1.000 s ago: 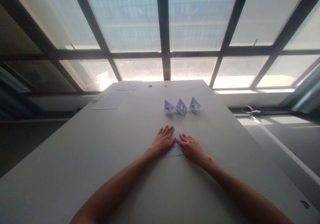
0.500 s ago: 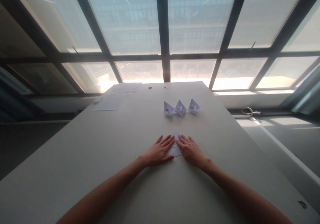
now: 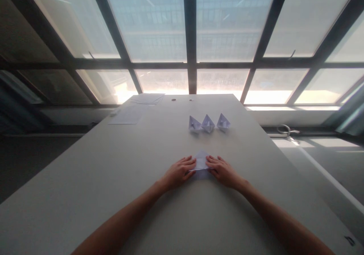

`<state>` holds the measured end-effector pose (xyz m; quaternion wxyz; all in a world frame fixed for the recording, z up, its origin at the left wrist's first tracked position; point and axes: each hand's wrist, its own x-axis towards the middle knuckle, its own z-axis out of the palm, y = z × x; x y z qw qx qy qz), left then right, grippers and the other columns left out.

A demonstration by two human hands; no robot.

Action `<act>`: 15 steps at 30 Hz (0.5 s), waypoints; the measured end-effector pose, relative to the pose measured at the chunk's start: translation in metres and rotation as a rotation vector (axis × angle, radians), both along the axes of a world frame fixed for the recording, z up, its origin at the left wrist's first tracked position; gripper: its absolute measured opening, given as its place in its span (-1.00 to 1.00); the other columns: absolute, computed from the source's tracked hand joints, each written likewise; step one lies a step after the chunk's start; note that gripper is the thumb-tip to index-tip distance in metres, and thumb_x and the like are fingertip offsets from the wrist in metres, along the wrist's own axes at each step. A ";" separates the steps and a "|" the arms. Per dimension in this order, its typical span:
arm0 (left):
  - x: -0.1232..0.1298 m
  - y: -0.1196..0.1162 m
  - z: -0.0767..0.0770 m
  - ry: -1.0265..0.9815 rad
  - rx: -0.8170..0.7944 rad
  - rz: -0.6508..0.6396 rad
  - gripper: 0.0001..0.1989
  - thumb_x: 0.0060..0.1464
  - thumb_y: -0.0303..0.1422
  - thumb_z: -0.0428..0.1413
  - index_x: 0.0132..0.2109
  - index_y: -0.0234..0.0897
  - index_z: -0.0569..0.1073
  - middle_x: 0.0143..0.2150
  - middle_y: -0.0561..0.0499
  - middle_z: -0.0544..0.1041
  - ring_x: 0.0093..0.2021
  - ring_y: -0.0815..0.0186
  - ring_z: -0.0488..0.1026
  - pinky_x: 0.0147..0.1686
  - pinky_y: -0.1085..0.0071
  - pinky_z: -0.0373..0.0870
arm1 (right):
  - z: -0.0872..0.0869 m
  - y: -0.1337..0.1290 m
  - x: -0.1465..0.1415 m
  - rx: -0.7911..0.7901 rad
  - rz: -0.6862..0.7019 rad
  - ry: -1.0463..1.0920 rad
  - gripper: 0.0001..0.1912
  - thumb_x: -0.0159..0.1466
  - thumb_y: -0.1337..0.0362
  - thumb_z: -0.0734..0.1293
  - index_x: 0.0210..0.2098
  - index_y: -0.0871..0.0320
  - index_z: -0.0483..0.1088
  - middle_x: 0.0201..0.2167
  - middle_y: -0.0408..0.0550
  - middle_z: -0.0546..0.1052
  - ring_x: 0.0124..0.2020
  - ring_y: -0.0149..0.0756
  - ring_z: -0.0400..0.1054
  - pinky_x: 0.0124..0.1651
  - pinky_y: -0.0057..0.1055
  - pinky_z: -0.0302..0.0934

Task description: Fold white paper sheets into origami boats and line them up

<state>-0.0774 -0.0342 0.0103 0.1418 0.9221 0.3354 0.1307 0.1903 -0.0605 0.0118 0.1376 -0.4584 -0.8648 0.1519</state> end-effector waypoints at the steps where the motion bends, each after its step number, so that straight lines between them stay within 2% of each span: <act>1: -0.001 0.002 -0.001 -0.045 -0.015 0.021 -0.64 0.33 -0.25 -0.06 0.19 -0.08 0.42 0.27 0.06 0.36 0.34 0.23 0.18 0.31 0.21 0.13 | 0.000 0.002 0.001 0.012 -0.033 0.033 -0.64 0.40 0.26 0.15 0.12 0.04 0.40 0.23 -0.02 0.36 0.26 -0.22 0.20 0.32 -0.12 -0.04; 4: -0.002 0.007 -0.007 -0.194 -0.054 0.167 -0.65 0.30 -0.32 -0.03 0.17 -0.14 0.44 0.12 0.00 0.51 0.16 0.23 0.41 0.18 0.25 0.32 | 0.000 0.007 0.002 0.058 -0.182 0.087 -0.69 0.39 0.25 0.17 0.02 0.06 0.47 0.01 -0.01 0.55 0.04 -0.23 0.41 0.18 -0.24 0.17; 6: -0.002 0.008 -0.007 -0.220 -0.034 0.245 -0.58 0.28 -0.38 -0.03 0.26 -0.15 0.34 0.09 -0.03 0.52 0.08 0.24 0.46 0.14 0.26 0.37 | 0.001 0.009 0.001 0.100 -0.243 0.084 -0.67 0.36 0.29 0.21 0.06 0.10 0.44 -0.01 0.03 0.55 0.00 -0.20 0.42 0.13 -0.26 0.21; 7: -0.001 0.008 -0.007 -0.198 0.000 0.254 -0.55 0.27 -0.42 -0.04 0.27 -0.14 0.32 0.11 -0.04 0.50 0.11 0.23 0.44 0.16 0.24 0.34 | 0.001 0.009 0.000 0.127 -0.247 0.077 -0.66 0.34 0.32 0.22 0.08 0.11 0.43 0.01 0.04 0.54 0.02 -0.19 0.40 0.14 -0.24 0.21; 9: 0.002 0.006 -0.004 -0.100 0.087 0.197 -0.54 0.25 -0.50 -0.08 0.23 -0.11 0.36 0.24 -0.02 0.39 0.26 0.21 0.28 0.27 0.18 0.18 | 0.001 0.007 -0.003 0.188 -0.225 0.058 -0.64 0.32 0.37 0.22 0.08 0.10 0.43 0.08 0.04 0.49 0.10 -0.16 0.33 0.21 -0.18 0.13; 11: 0.008 0.001 -0.003 0.020 0.137 0.072 -0.53 0.24 -0.55 -0.12 0.21 -0.11 0.39 0.36 0.02 0.23 0.39 0.20 0.05 0.36 0.13 -0.04 | -0.001 0.004 -0.009 0.228 -0.180 0.031 -0.62 0.32 0.43 0.19 0.06 0.10 0.45 0.14 0.02 0.44 0.19 -0.16 0.25 0.28 -0.15 0.04; 13: 0.020 -0.004 -0.004 0.100 0.110 -0.031 -0.47 0.24 -0.57 -0.15 0.31 -0.19 0.24 0.38 -0.02 0.19 0.39 0.29 0.04 0.36 0.23 -0.04 | -0.007 0.000 -0.016 0.215 -0.121 0.002 -0.57 0.32 0.48 0.14 0.09 0.14 0.43 0.18 0.02 0.41 0.24 -0.19 0.19 0.33 -0.17 -0.03; 15: 0.036 -0.007 -0.009 0.134 0.088 0.001 -0.44 0.26 -0.52 -0.15 0.39 -0.30 0.08 0.40 -0.09 0.13 0.40 0.27 0.00 0.36 0.24 -0.02 | -0.015 -0.003 -0.024 0.180 -0.107 -0.004 -0.52 0.33 0.47 0.12 0.22 0.25 0.31 0.24 0.07 0.34 0.29 -0.20 0.13 0.34 -0.19 -0.06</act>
